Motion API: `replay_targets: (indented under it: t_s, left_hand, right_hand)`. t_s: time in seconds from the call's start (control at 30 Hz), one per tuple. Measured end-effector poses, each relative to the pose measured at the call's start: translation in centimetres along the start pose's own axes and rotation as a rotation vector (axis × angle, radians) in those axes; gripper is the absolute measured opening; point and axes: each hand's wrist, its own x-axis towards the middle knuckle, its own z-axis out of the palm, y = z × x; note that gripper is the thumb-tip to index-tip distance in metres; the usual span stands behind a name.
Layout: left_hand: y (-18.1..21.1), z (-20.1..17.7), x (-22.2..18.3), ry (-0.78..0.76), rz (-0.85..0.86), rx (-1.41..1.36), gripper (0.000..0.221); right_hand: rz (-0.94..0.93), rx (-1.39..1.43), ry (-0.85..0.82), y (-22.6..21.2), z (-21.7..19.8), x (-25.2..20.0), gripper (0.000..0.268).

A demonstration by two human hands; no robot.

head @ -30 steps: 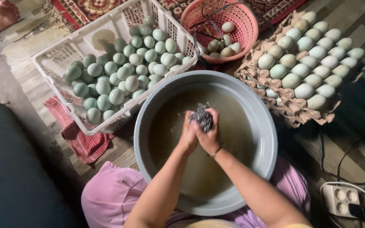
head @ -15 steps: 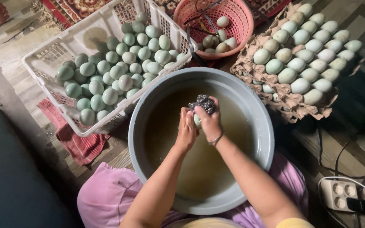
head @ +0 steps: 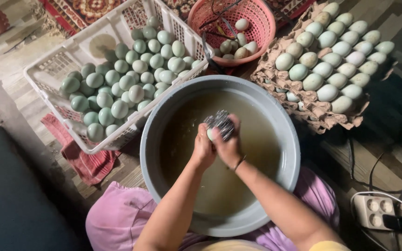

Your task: Cleaning eggs by hand using a steel wool pad and a basin of water, transferring them from a crate to a basket.

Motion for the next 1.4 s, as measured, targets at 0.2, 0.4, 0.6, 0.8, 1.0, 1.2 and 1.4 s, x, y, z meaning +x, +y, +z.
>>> replay_targets:
  t_s: [0.2, 0.4, 0.6, 0.8, 1.0, 1.2, 1.4]
  left_hand:
    - [1.5, 0.1, -0.7, -0.076, 0.032, 0.105, 0.044]
    - [2.4, 1.4, -1.4, -0.028, 0.284, -0.024, 0.065]
    - [-0.8, 0.2, 0.9, -0.107, -0.087, -0.193, 0.039]
    - [4.7, 1.1, -0.3, -0.059, -0.438, -0.604, 0.034]
    - [3.3, -1.0, 0.6, -0.146, -0.481, -0.915, 0.035]
    - [3.5, -1.1, 0.7, -0.070, -0.528, -0.980, 0.054]
    - [1.2, 0.9, -0.6, -0.034, -0.119, -0.462, 0.058]
  right_hand:
    - [0.086, 0.196, -0.016, 1.3, 1.3, 2.8, 0.055]
    - [-0.052, -0.100, -0.059, -1.6, 0.3, 0.0, 0.065]
    - [0.127, 0.217, 0.005, 1.7, 1.8, 2.6, 0.054]
    - [0.304, -0.168, -0.106, 3.2, -2.2, 4.9, 0.085]
    - [0.393, -0.537, -0.438, 15.1, -2.9, 6.8, 0.095]
    - [0.167, 0.016, 0.040, 5.2, -1.2, 4.6, 0.064]
    - [-0.014, -0.132, -0.096, -3.0, 0.5, 0.4, 0.066]
